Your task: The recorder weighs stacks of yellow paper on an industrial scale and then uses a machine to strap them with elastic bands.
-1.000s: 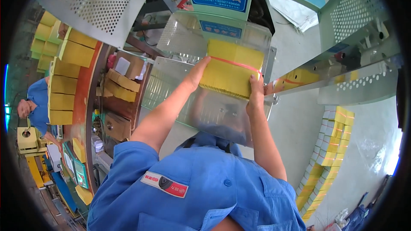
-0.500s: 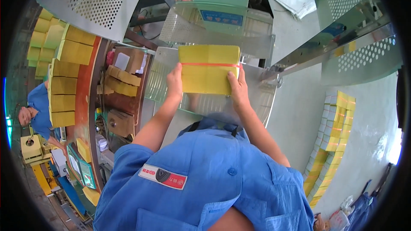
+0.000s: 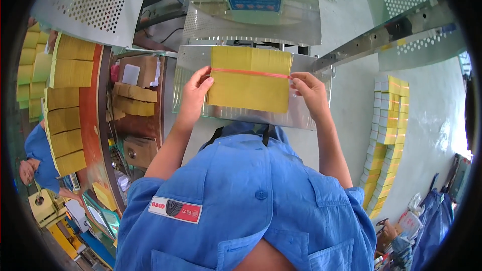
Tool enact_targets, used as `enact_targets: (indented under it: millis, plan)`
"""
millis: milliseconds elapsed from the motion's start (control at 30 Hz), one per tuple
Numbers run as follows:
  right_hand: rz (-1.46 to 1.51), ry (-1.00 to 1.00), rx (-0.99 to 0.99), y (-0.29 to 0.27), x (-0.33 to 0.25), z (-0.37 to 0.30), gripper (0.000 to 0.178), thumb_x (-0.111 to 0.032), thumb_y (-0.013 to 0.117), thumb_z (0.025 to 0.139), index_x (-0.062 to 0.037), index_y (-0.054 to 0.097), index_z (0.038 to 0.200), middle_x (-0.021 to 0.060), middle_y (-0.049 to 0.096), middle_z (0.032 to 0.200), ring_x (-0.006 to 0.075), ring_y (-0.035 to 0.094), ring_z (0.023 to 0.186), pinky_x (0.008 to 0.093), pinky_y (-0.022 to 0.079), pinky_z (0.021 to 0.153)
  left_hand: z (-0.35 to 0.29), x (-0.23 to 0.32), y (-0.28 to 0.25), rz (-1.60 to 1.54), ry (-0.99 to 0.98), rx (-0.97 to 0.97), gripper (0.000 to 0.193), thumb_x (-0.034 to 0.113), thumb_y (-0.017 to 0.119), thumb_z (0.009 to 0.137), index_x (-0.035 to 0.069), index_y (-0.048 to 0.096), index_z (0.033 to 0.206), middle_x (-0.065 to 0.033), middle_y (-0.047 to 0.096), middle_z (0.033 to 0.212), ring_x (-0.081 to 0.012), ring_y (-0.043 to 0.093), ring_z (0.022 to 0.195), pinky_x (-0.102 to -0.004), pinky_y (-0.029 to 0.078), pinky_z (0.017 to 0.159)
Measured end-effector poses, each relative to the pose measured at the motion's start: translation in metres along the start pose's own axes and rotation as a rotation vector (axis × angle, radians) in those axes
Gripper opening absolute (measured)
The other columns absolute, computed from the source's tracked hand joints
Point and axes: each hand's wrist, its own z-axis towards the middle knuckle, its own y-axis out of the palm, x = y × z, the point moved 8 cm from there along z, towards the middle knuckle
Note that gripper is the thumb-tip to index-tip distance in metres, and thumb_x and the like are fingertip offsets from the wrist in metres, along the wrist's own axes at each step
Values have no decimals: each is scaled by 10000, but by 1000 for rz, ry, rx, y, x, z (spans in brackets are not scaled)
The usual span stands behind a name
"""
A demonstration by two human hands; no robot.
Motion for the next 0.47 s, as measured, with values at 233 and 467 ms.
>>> enact_targets:
  millis: [233,467]
  plan:
    - [236,82,57,17,26,-12,219,-189,657,881,-29,635,1030,55,659,904,121,608,858,284,499,746,3,-18,4,-110,-106,-98,213,56,599,921,10,562,1125,-60,612,1081,-138,563,1022,-292,434,933]
    - [139,37,42,14,40,-11,223,-196,651,888,-39,625,1044,64,654,962,131,607,916,291,503,779,17,-23,-9,54,-64,-234,215,72,613,914,58,551,1119,-48,595,1067,-130,548,1024,-305,429,937]
